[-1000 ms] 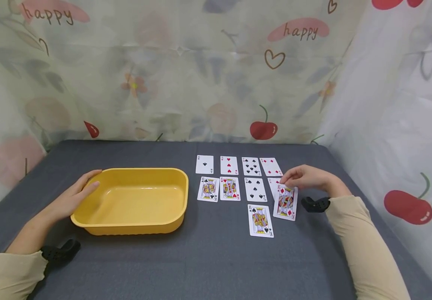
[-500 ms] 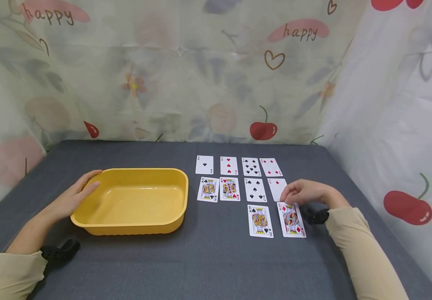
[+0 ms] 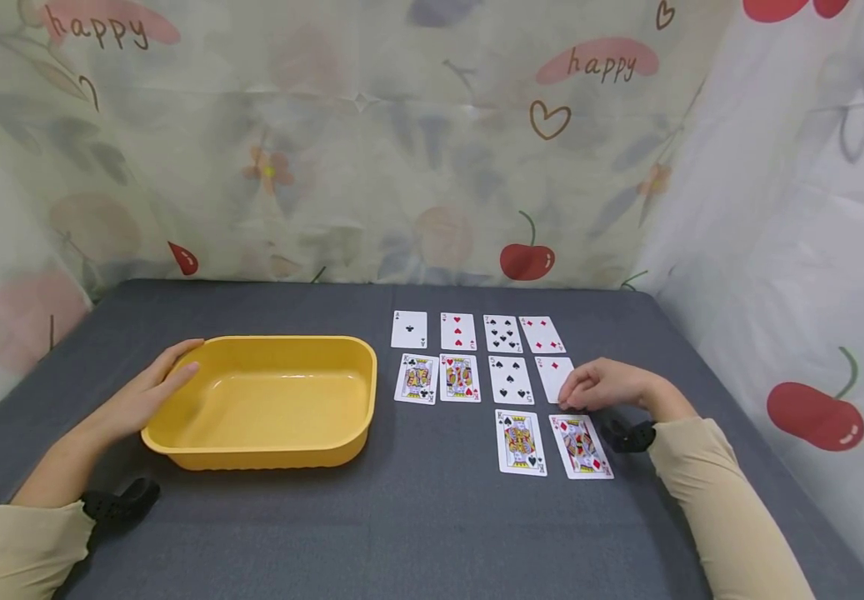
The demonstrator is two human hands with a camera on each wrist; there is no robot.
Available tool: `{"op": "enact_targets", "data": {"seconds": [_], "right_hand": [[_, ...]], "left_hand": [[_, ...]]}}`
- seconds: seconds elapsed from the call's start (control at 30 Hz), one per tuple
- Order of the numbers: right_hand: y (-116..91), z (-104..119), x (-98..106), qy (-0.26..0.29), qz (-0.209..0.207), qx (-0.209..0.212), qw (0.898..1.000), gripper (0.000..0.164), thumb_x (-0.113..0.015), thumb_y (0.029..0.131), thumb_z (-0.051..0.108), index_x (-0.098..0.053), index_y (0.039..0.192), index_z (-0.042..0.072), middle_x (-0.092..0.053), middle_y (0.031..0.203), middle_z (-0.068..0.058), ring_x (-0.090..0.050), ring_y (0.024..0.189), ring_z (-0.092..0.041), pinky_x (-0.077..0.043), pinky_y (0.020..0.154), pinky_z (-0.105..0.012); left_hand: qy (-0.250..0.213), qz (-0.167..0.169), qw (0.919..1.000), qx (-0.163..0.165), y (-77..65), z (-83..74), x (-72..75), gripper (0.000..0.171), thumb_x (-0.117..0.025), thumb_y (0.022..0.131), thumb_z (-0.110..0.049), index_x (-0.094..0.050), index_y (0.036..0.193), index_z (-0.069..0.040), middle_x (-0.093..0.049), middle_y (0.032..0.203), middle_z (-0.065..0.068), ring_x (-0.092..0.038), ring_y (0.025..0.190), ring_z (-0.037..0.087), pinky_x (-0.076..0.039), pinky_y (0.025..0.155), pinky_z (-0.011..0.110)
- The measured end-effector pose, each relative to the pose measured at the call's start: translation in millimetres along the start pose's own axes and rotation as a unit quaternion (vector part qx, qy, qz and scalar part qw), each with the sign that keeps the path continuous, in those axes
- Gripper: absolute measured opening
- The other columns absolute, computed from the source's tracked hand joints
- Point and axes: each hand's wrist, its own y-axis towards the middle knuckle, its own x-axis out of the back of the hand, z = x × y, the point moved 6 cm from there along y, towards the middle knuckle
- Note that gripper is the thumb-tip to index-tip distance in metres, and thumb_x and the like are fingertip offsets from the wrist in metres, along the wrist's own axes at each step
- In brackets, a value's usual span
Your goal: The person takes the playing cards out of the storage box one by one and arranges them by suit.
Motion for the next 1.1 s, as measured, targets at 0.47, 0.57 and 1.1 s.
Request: {"op": "enact_targets", "data": {"seconds": [0.47, 0.57, 1.1], "right_hand": [[-1, 36, 24, -0.004, -0.139, 0.019, 0.99, 0.037, -0.058, 0.092, 0.026, -0.056, 0.119, 0.0, -0.062, 0.114, -0.016, -0.061, 0.096, -0.011, -0.05, 0.084, -0.023], [-1, 53, 28, -0.029, -0.172, 0.025, 0.984, 0.035, -0.057, 0.093, 0.028, -0.057, 0.117, 0.003, -0.063, 0.11, -0.011, -0.061, 0.093, -0.01, -0.05, 0.084, -0.025], [9, 141, 30, -0.122, -0.269, 0.117, 0.948, 0.034, -0.054, 0.095, 0.019, -0.053, 0.122, -0.001, -0.057, 0.123, -0.022, -0.053, 0.117, -0.034, -0.041, 0.099, -0.05]], "left_hand": [[0.02, 0.003, 0.9997, -0.01, -3.3, -2.9, 2.8, 0.069, -0.031, 0.099, -0.049, -0.011, 0.149, -0.006, -0.017, 0.151, 0.029, -0.023, 0.134, 0.05, -0.024, 0.103, 0.065], [0.034, 0.009, 0.9992, -0.019, -3.7, -4.1, 4.8, 0.069, -0.033, 0.099, -0.048, -0.012, 0.149, -0.004, -0.02, 0.15, 0.03, -0.027, 0.133, 0.049, -0.028, 0.102, 0.064], [0.114, -0.008, 0.9905, -0.077, 2.9, -59.6, 37.4, 0.068, -0.033, 0.098, -0.051, -0.02, 0.148, -0.007, -0.024, 0.149, 0.027, -0.025, 0.134, 0.049, -0.024, 0.103, 0.066]]}}
